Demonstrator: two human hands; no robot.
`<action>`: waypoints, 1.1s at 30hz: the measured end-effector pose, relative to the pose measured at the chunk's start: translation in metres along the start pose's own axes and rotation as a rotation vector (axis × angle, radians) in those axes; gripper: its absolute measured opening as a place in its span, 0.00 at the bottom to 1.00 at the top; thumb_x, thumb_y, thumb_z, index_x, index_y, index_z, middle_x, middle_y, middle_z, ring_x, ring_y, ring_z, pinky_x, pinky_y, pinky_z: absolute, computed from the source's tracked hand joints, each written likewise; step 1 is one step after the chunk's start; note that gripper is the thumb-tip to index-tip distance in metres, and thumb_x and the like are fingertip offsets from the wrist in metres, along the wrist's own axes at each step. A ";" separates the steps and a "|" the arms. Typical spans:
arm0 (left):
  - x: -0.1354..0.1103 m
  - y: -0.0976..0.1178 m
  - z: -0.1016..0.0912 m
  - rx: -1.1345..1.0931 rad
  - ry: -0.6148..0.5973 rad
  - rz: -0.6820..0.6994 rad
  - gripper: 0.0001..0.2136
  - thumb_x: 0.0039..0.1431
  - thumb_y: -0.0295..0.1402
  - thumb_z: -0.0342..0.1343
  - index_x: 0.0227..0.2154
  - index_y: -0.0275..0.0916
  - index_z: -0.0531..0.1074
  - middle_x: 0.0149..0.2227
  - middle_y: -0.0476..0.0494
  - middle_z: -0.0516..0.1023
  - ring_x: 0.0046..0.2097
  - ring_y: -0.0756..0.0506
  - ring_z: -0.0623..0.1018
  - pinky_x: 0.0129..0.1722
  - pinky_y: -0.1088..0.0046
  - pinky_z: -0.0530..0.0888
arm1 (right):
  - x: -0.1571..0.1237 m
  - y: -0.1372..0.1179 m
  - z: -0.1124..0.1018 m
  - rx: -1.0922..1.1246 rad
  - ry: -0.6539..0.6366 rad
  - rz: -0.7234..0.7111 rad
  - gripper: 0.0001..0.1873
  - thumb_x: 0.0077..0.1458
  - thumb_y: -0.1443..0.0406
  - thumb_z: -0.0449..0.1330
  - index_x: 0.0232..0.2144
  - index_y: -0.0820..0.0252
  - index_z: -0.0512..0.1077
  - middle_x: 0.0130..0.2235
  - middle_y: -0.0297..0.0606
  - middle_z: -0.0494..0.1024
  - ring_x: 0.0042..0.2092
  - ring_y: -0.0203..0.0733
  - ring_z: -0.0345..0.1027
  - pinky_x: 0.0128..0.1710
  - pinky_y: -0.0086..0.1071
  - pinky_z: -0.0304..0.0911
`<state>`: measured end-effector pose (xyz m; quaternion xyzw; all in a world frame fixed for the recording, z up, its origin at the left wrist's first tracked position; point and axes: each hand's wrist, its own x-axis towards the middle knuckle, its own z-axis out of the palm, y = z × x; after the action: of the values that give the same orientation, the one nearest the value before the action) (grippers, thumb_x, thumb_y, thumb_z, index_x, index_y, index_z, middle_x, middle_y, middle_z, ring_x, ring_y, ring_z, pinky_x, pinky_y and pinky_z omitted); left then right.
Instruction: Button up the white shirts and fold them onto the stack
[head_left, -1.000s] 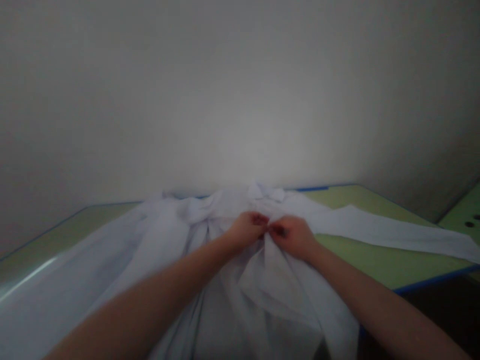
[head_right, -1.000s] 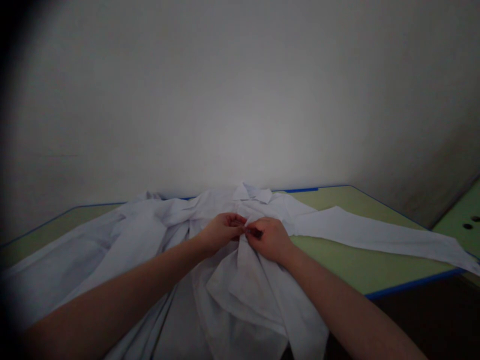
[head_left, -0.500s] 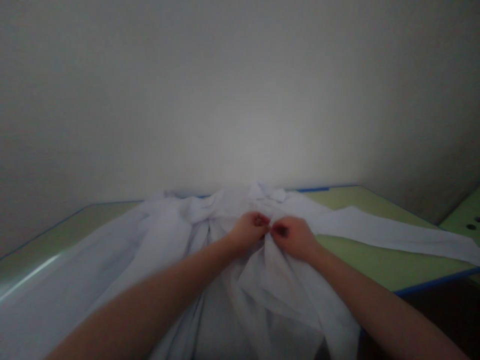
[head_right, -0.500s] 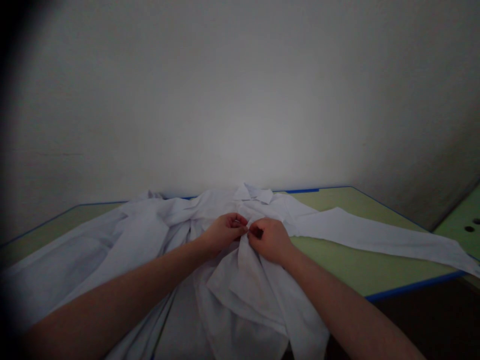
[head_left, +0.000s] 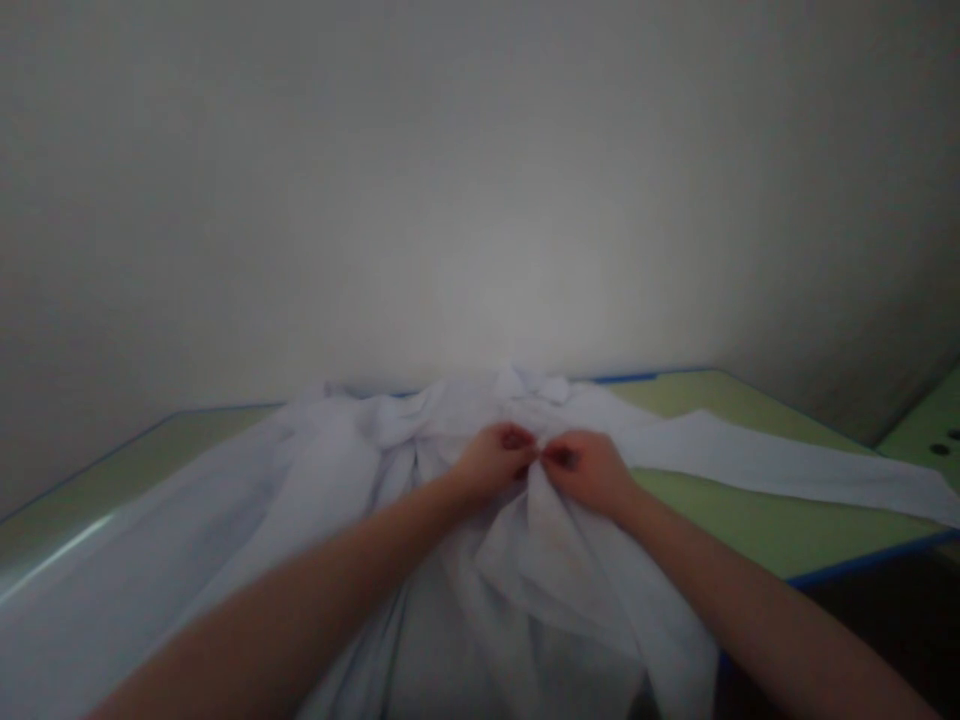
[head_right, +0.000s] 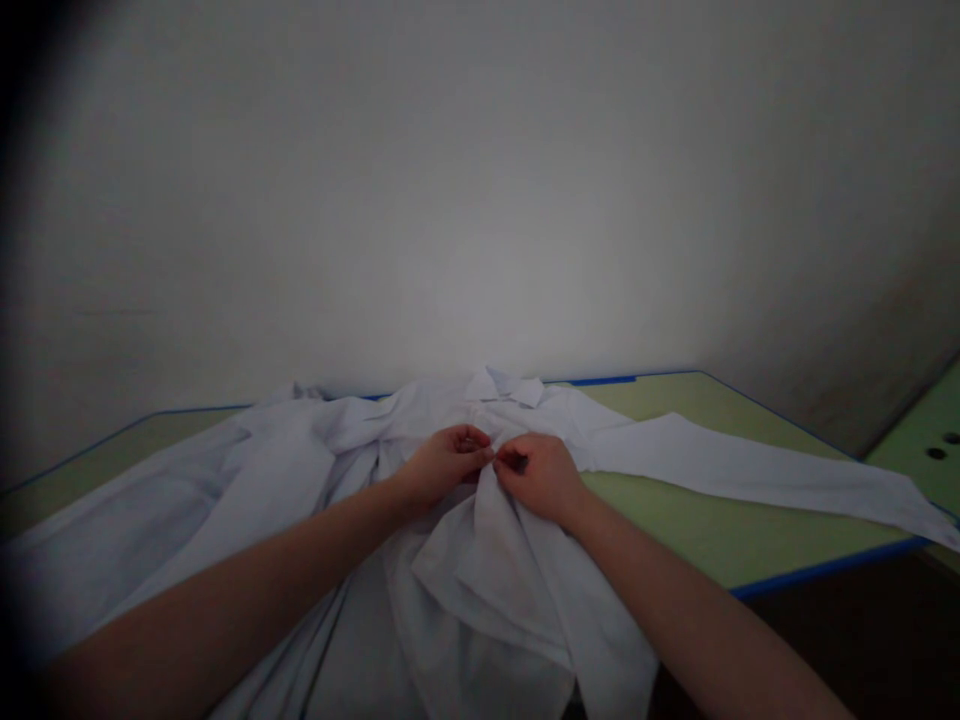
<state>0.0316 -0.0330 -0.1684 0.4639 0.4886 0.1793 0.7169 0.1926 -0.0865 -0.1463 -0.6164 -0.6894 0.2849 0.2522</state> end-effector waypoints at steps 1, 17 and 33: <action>0.000 -0.001 0.000 -0.012 0.014 -0.014 0.09 0.47 0.29 0.59 0.32 0.35 0.66 0.26 0.46 0.74 0.26 0.51 0.74 0.27 0.76 0.70 | 0.000 0.000 0.000 0.004 -0.008 0.001 0.07 0.48 0.63 0.58 0.28 0.59 0.75 0.28 0.34 0.76 0.30 0.34 0.66 0.32 0.27 0.57; 0.003 -0.012 -0.001 0.277 0.136 0.091 0.09 0.44 0.27 0.57 0.28 0.38 0.63 0.21 0.51 0.70 0.22 0.54 0.68 0.22 0.80 0.62 | 0.000 0.007 0.001 -0.116 -0.146 -0.086 0.10 0.52 0.60 0.57 0.27 0.60 0.74 0.27 0.34 0.74 0.29 0.33 0.63 0.30 0.27 0.52; 0.000 -0.005 0.006 0.184 0.209 -0.016 0.08 0.39 0.25 0.59 0.24 0.37 0.65 0.18 0.52 0.67 0.22 0.53 0.69 0.22 0.79 0.64 | -0.006 -0.005 0.006 -0.537 -0.020 -0.417 0.10 0.51 0.65 0.53 0.22 0.62 0.68 0.24 0.38 0.70 0.29 0.37 0.59 0.33 0.34 0.47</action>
<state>0.0360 -0.0388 -0.1715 0.5026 0.5786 0.1755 0.6179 0.1854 -0.0938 -0.1468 -0.5038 -0.8534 0.0414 0.1268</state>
